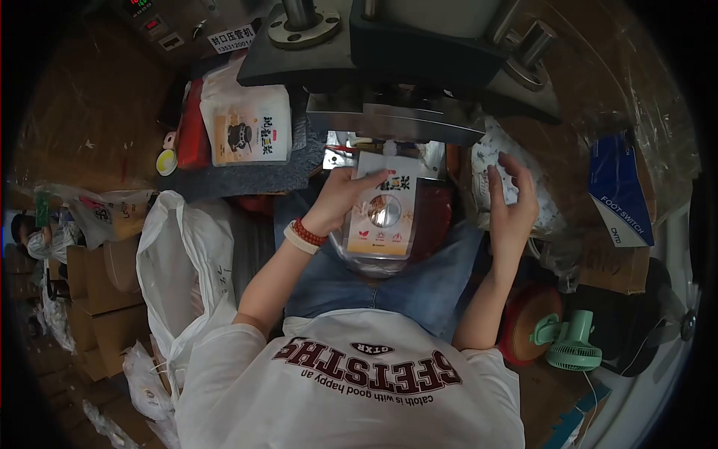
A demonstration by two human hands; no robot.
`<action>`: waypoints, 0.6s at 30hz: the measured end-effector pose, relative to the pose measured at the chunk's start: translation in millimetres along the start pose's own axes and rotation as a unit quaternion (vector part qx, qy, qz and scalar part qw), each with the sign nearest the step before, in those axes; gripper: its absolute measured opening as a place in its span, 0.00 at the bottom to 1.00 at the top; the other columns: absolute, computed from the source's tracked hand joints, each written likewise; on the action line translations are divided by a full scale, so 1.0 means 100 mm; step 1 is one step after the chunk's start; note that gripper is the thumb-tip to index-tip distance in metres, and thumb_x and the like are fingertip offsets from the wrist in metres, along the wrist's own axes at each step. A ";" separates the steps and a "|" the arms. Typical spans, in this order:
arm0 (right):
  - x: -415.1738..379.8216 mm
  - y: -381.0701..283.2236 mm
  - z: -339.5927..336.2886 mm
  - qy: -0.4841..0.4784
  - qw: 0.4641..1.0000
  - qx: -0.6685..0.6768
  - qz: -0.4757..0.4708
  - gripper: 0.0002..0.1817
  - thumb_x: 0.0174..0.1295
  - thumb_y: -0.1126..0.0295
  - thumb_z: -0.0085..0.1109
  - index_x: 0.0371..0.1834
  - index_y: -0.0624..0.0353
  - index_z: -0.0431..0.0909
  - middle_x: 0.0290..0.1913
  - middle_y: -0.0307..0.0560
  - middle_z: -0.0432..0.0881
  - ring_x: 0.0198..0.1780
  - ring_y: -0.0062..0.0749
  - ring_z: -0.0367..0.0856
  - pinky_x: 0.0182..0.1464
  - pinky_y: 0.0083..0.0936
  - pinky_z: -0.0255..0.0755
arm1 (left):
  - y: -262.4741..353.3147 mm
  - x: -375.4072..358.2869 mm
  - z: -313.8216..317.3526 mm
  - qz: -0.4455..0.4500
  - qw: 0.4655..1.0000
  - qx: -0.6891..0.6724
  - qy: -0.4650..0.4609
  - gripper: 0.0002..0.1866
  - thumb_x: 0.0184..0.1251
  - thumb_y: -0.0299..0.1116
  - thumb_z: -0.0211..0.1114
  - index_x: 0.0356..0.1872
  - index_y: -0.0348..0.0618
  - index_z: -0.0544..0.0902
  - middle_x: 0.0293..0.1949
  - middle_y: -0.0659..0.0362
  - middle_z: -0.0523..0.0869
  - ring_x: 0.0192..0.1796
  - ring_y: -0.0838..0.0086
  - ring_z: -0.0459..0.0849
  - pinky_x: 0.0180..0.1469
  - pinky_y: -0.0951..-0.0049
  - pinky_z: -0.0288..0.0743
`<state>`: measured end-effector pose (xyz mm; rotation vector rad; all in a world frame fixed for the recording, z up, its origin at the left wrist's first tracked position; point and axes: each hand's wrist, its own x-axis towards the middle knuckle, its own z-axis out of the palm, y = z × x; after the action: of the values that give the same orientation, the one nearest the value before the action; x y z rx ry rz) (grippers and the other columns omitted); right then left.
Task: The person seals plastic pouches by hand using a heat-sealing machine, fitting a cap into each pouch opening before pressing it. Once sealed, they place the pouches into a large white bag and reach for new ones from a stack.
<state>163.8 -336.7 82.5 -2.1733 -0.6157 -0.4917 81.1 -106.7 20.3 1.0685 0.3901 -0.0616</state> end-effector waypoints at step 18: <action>-0.08 0.14 0.22 0.077 0.952 0.257 0.148 0.12 0.67 0.72 0.54 0.52 0.62 0.72 0.42 0.48 0.80 0.38 0.23 0.74 0.43 0.20 0.68 | 0.26 -0.67 -1.36 0.246 0.585 0.760 0.139 0.32 0.52 0.37 0.68 0.63 0.56 0.73 0.68 0.59 0.69 0.70 0.62 0.66 0.68 0.53 0.59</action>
<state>168.0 -329.2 56.5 -1.6708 -0.2819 -0.2932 -13.5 14.2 7.9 2.9308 0.2339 0.3586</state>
